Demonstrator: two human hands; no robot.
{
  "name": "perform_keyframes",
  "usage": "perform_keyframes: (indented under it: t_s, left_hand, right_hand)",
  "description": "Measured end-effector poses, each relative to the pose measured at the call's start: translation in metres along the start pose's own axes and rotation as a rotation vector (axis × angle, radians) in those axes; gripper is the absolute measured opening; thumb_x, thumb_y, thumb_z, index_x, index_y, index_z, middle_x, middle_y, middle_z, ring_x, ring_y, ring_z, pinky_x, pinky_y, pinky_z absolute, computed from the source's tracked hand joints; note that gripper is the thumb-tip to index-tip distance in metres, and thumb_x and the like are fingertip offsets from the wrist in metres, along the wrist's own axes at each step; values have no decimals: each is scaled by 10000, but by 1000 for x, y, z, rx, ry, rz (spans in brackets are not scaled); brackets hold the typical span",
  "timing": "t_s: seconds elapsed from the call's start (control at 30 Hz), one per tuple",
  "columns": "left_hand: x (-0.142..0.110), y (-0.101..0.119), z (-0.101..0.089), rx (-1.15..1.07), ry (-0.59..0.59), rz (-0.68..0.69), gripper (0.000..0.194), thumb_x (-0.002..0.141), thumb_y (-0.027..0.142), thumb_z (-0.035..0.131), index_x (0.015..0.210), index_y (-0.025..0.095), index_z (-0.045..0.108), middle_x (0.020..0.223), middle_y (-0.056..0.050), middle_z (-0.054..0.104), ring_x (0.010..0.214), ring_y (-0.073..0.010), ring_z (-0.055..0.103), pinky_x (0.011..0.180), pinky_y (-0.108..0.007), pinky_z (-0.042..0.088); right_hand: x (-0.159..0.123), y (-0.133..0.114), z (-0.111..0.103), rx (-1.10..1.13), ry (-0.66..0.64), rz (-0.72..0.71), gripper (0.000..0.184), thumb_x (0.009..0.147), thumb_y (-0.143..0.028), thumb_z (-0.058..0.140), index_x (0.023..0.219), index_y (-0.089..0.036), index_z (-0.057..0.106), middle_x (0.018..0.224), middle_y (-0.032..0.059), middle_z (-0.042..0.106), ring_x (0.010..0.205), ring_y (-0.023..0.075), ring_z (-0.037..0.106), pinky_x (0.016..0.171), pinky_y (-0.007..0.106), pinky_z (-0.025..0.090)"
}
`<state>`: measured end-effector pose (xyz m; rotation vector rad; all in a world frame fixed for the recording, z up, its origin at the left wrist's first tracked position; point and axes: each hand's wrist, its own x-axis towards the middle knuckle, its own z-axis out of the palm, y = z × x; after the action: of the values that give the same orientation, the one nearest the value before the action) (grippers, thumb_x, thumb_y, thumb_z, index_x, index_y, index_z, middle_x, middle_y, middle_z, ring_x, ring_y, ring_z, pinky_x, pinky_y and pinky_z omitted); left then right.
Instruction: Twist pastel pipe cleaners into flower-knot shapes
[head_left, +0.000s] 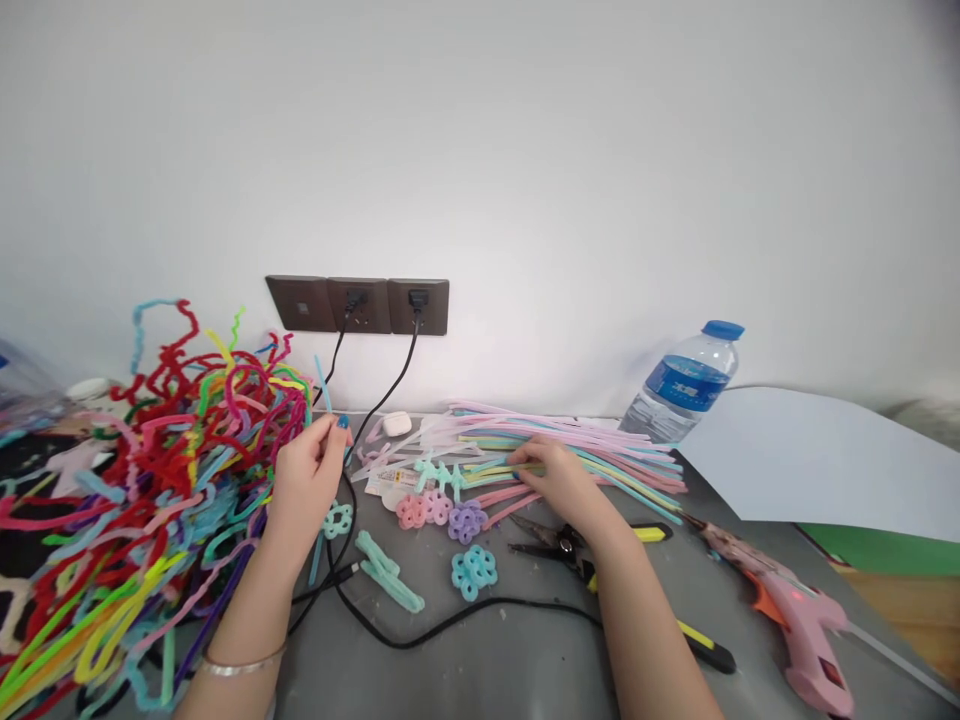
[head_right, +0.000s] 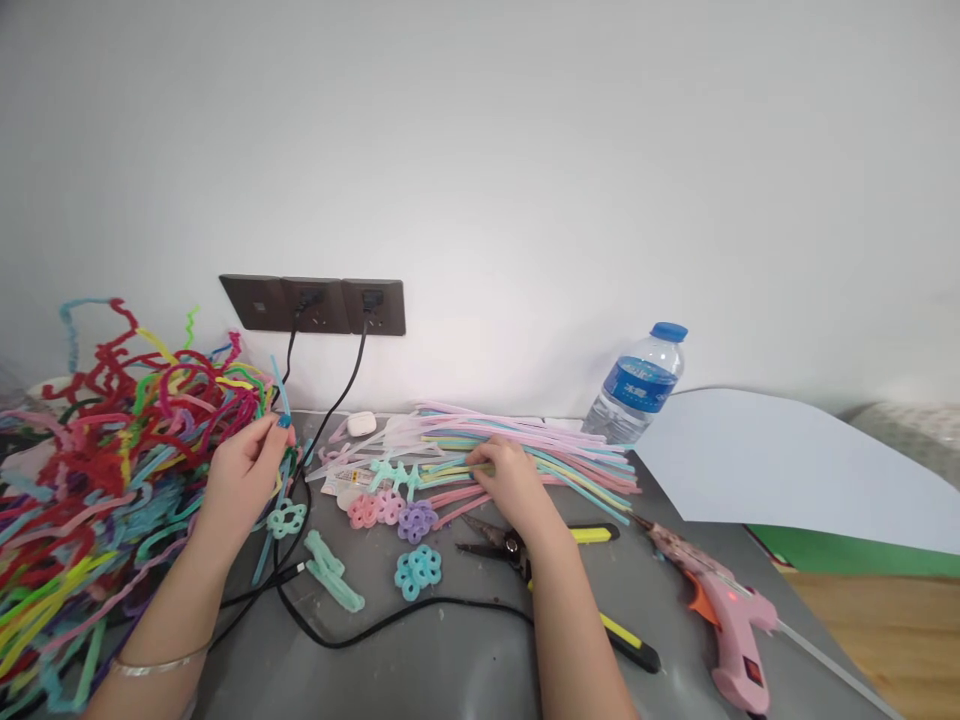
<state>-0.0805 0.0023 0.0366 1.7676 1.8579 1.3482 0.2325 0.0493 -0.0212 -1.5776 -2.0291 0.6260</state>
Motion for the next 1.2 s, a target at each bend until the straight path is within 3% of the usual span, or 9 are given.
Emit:
perform_keyframes:
  t_s: [0.1, 0.33, 0.57, 0.73, 1.1, 1.2]
  left_hand:
    - [0, 0, 2, 16, -12, 12, 279, 888, 360, 436, 667, 203, 502, 488, 68, 367, 444, -104, 348, 460, -222, 275]
    - [0, 5, 7, 6, -59, -7, 273, 865, 361, 422, 648, 204, 475, 491, 68, 363, 431, -99, 352, 447, -219, 275]
    - [-2, 5, 12, 50, -99, 42, 299, 868, 383, 425, 638, 198, 468, 484, 71, 328, 456, -102, 325, 462, -219, 250]
    - [-3, 6, 15, 70, -125, 54, 300, 871, 386, 429, 647, 199, 496, 468, 81, 279, 433, -100, 294, 454, -226, 216]
    - [-5, 3, 22, 81, -168, 62, 273, 874, 363, 415, 658, 203, 459, 505, 69, 369, 467, -107, 350, 490, -230, 244]
    - [-9, 5, 30, 96, -260, 106, 254, 886, 324, 407, 671, 202, 462, 504, 71, 384, 457, -104, 339, 497, -239, 230]
  right_hand:
    - [-1, -2, 2, -72, -6, 12, 173, 783, -161, 546, 795, -213, 711, 933, 65, 693, 951, 256, 597, 827, 362, 404]
    - [-5, -8, 7, -136, -9, 44, 208, 711, -83, 548, 792, -217, 685, 890, 50, 660, 915, 250, 574, 829, 373, 329]
    - [-4, -9, 0, -84, -29, 0, 159, 760, -142, 516, 772, -219, 654, 852, 36, 691, 862, 228, 604, 791, 323, 363]
    - [-5, -9, 0, -74, -71, 24, 175, 711, -117, 527, 779, -218, 653, 769, 14, 695, 757, 209, 613, 775, 318, 367]
    - [-5, -8, 2, -100, -73, -15, 106, 699, -129, 516, 721, -206, 585, 747, 15, 641, 759, 209, 560, 759, 321, 347]
    - [-3, -4, 3, -34, -97, -36, 105, 693, -129, 505, 709, -210, 571, 667, -11, 604, 670, 184, 545, 690, 284, 369]
